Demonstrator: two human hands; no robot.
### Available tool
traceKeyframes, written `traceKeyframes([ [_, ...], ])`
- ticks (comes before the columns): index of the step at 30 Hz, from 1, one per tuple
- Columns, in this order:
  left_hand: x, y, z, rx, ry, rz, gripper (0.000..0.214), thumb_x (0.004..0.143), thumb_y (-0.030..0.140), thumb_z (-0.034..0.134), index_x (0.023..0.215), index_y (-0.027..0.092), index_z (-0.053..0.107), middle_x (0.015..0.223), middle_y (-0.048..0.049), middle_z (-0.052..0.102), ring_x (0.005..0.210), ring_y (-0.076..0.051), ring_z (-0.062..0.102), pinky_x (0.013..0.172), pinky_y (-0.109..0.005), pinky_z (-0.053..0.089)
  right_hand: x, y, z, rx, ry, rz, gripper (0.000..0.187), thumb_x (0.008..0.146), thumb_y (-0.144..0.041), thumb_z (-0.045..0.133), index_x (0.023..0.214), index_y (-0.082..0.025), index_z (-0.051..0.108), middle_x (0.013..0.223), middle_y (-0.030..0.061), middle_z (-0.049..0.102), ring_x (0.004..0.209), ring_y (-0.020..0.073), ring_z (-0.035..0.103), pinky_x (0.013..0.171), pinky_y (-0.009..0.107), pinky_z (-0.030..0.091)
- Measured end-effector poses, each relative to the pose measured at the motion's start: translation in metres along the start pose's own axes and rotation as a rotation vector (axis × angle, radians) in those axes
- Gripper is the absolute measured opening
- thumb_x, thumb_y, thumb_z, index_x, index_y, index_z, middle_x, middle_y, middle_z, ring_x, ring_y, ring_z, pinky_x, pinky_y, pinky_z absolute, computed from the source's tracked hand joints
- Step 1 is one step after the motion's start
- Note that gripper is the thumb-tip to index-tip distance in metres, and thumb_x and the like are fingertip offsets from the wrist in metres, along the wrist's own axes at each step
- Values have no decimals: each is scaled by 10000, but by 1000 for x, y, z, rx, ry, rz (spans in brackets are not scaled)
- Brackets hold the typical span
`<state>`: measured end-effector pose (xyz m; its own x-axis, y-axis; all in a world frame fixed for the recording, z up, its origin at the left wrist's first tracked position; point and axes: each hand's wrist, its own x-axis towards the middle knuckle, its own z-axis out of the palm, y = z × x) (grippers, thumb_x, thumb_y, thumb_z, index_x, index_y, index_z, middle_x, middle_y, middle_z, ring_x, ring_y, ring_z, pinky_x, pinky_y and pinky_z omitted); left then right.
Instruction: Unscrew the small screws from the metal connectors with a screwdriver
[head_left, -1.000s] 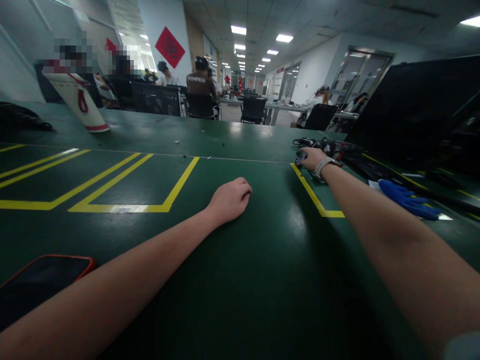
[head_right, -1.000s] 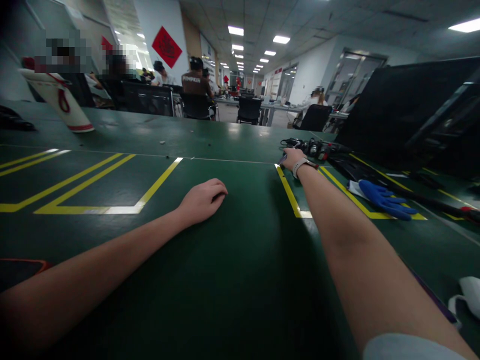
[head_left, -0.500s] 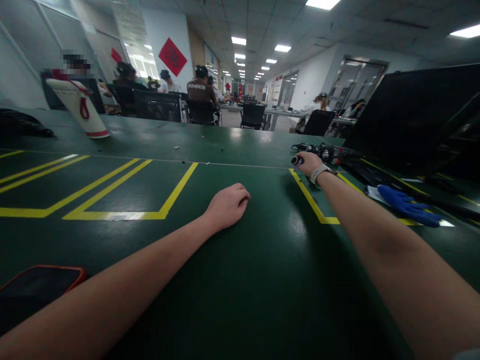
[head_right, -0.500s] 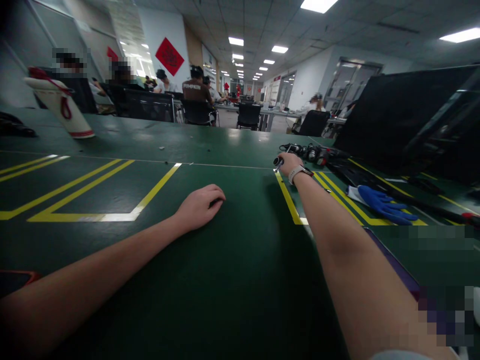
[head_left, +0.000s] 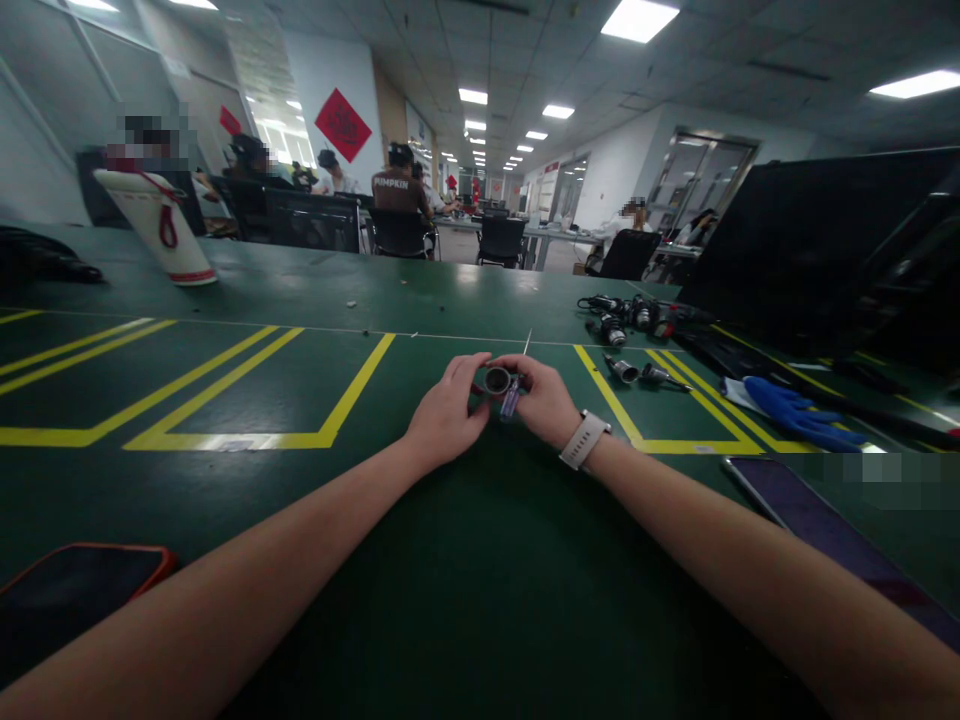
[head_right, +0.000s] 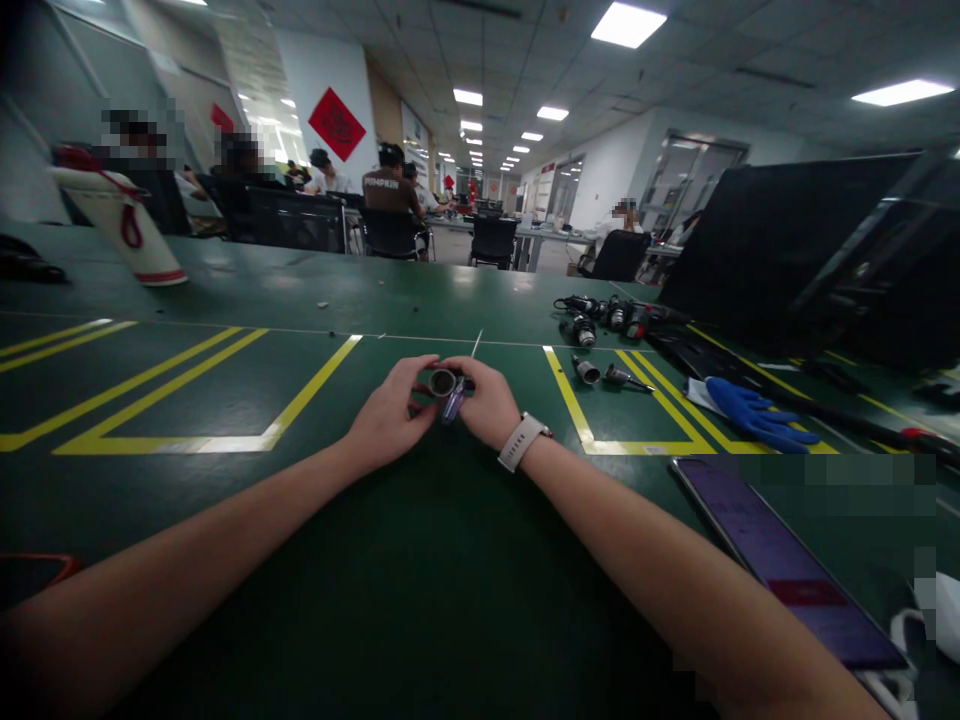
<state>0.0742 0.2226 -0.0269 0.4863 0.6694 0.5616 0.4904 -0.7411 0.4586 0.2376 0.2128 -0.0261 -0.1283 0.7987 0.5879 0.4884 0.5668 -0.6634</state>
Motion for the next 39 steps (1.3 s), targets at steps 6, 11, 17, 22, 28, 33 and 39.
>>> traceKeyframes([
  [6, 1, -7, 1, -198, -67, 65, 562, 670, 0, 509, 1199, 188, 507, 1193, -87, 579, 1121, -224, 542, 956, -435, 451, -18, -13, 11, 150, -31, 37, 287, 668, -53, 577, 928, -169, 616, 935, 48, 668, 878, 181, 616, 819, 334, 483],
  [11, 3, -13, -1, -590, -179, -160, 584, 644, 29, 589, 1216, 138, 535, 1176, -117, 631, 1055, -240, 609, 952, -453, 456, -19, -13, 10, 153, -91, 91, 290, 644, -32, 589, 899, -169, 610, 914, 36, 652, 861, 174, 607, 786, 320, 481],
  [17, 3, -16, -14, -912, -374, -348, 710, 607, 9, 675, 1277, 154, 490, 1202, -127, 628, 1074, -237, 606, 993, -455, 409, -20, -11, 12, 165, -156, 114, 294, 632, -59, 648, 904, -165, 604, 883, 33, 640, 816, 170, 607, 748, 309, 492],
  [22, 3, -18, -22, -1025, -466, -398, 745, 625, -18, 660, 1314, 174, 451, 1228, -128, 607, 1102, -230, 586, 991, -431, 404, -19, -10, 13, 153, -172, 119, 294, 644, -35, 619, 909, -162, 608, 925, 44, 644, 833, 169, 612, 752, 310, 497],
  [28, 3, -18, -22, -998, -460, -409, 723, 650, 12, 672, 1313, 198, 452, 1194, -94, 630, 1095, -212, 588, 976, -401, 424, -21, -13, 16, 79, -163, 119, 322, 670, -37, 600, 966, -162, 586, 998, 62, 637, 897, 174, 611, 783, 310, 500],
  [33, 4, -15, -21, -953, -432, -421, 701, 656, 21, 656, 1305, 206, 462, 1261, -103, 587, 1111, -215, 578, 976, -415, 425, -17, -14, 8, -82, -149, 160, 309, 691, -22, 583, 949, -185, 535, 1030, 40, 633, 932, 147, 616, 761, 247, 503],
  [39, 6, -14, -21, -798, -466, -434, 505, 648, 45, 651, 1137, 167, 616, 1206, -105, 626, 1104, -212, 582, 1007, -431, 399, 8, 23, -38, -488, 47, 365, 80, 852, -137, 462, 915, -135, 510, 1025, 167, 621, 994, 263, 580, 849, 435, 443],
])
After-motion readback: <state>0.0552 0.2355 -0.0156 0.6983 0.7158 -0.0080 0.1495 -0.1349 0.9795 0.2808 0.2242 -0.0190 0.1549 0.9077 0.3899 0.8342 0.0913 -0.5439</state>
